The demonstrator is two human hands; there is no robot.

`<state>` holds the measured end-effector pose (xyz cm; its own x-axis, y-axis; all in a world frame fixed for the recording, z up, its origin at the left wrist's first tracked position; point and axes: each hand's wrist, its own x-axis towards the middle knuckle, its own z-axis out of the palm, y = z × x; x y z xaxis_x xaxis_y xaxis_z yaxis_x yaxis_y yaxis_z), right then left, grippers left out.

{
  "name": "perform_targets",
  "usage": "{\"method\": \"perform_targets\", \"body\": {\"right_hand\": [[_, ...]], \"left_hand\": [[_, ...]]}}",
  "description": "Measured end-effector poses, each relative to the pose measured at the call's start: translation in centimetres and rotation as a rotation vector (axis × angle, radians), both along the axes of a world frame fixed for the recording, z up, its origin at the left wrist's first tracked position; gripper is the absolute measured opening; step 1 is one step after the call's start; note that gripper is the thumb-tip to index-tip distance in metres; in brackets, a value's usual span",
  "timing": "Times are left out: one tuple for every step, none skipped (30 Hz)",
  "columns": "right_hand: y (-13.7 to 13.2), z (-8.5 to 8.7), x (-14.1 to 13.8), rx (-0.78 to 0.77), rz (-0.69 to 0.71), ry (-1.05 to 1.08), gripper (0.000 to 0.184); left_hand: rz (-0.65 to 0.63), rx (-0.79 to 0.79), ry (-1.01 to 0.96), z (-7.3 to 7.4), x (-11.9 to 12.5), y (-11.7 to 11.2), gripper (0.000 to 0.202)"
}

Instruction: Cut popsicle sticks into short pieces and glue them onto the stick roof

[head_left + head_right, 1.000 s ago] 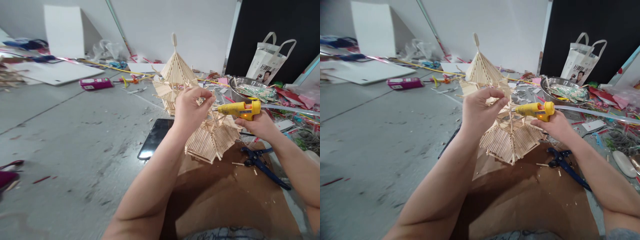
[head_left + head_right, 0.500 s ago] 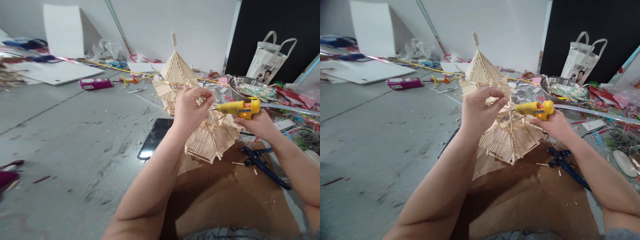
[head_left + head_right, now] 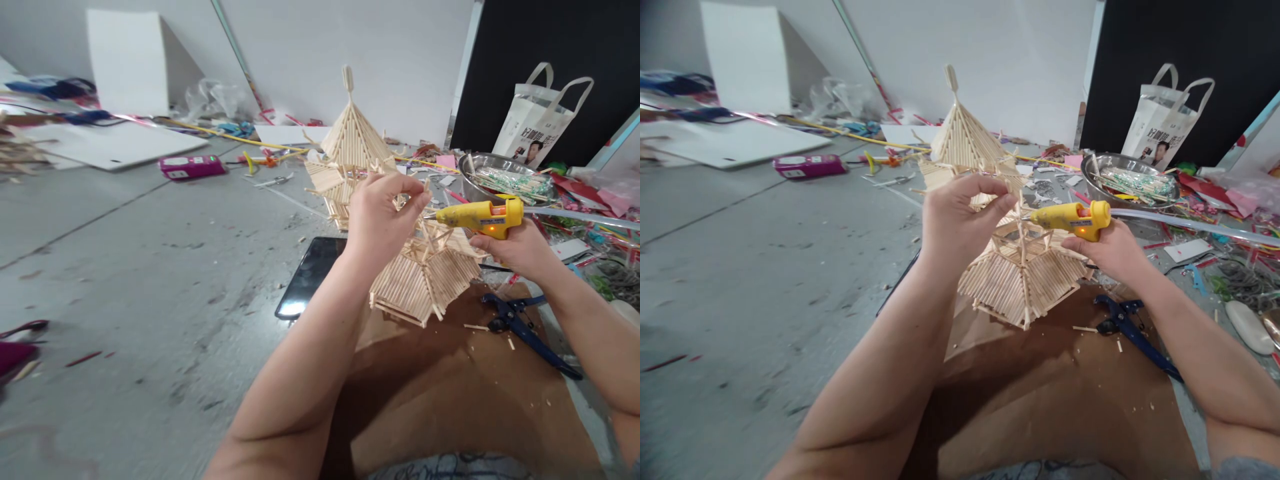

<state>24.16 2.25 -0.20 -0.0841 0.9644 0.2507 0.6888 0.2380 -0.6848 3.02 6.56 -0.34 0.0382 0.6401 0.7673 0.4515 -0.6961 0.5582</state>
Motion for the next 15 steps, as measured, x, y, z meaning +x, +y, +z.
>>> {"method": "perform_targets", "body": {"right_hand": [[0.03,0.03,-0.07,0.006,-0.001,-0.001,0.041],[0.08,0.06,-0.15,0.017,-0.003,-0.009,0.041],[0.14,0.08,-0.23,0.031,-0.003,-0.022,0.042],[0.21,0.10,-0.30,0.042,-0.004,-0.038,0.042],[0.28,0.12,-0.37,0.049,-0.006,-0.053,0.041],[0.35,0.15,-0.42,0.051,-0.007,-0.065,0.041],[0.40,0.19,-0.47,0.052,-0.005,-0.074,0.041],[0.44,0.23,-0.51,0.053,0.000,-0.080,0.040],[0.45,0.27,-0.53,0.055,0.008,-0.083,0.040],[0.44,0.32,-0.53,0.060,0.017,-0.081,0.040],[0.42,0.37,-0.52,0.063,0.026,-0.077,0.040],[0.37,0.42,-0.48,0.065,0.033,-0.071,0.039],[0.31,0.47,-0.42,0.064,0.035,-0.065,0.039],[0.24,0.52,-0.36,0.060,0.033,-0.058,0.039],[0.16,0.57,-0.29,0.054,0.028,-0.052,0.038]], "left_hand": [[0.000,0.003,0.000,0.02,-0.01,0.00,0.006],[0.000,0.004,0.002,0.04,-0.02,-0.01,0.006],[0.001,0.003,0.003,0.07,-0.02,-0.01,0.006],[0.000,0.003,0.005,0.10,-0.03,-0.03,0.006],[-0.001,0.001,0.006,0.13,-0.03,-0.04,0.006],[0.000,0.000,0.006,0.15,-0.02,-0.06,0.006],[0.000,-0.001,0.006,0.18,-0.02,-0.09,0.006],[0.001,-0.001,0.006,0.20,-0.02,-0.12,0.006],[0.003,-0.001,0.006,0.21,-0.02,-0.15,0.006],[0.004,-0.002,0.006,0.22,-0.02,-0.18,0.006],[0.005,-0.002,0.005,0.23,-0.02,-0.19,0.006],[0.005,-0.003,0.004,0.23,-0.03,-0.20,0.006],[0.005,-0.005,0.003,0.22,-0.04,-0.19,0.006],[0.005,-0.006,0.001,0.21,-0.04,-0.17,0.006],[0.005,-0.007,0.001,0.20,-0.05,-0.15,0.007]]}}
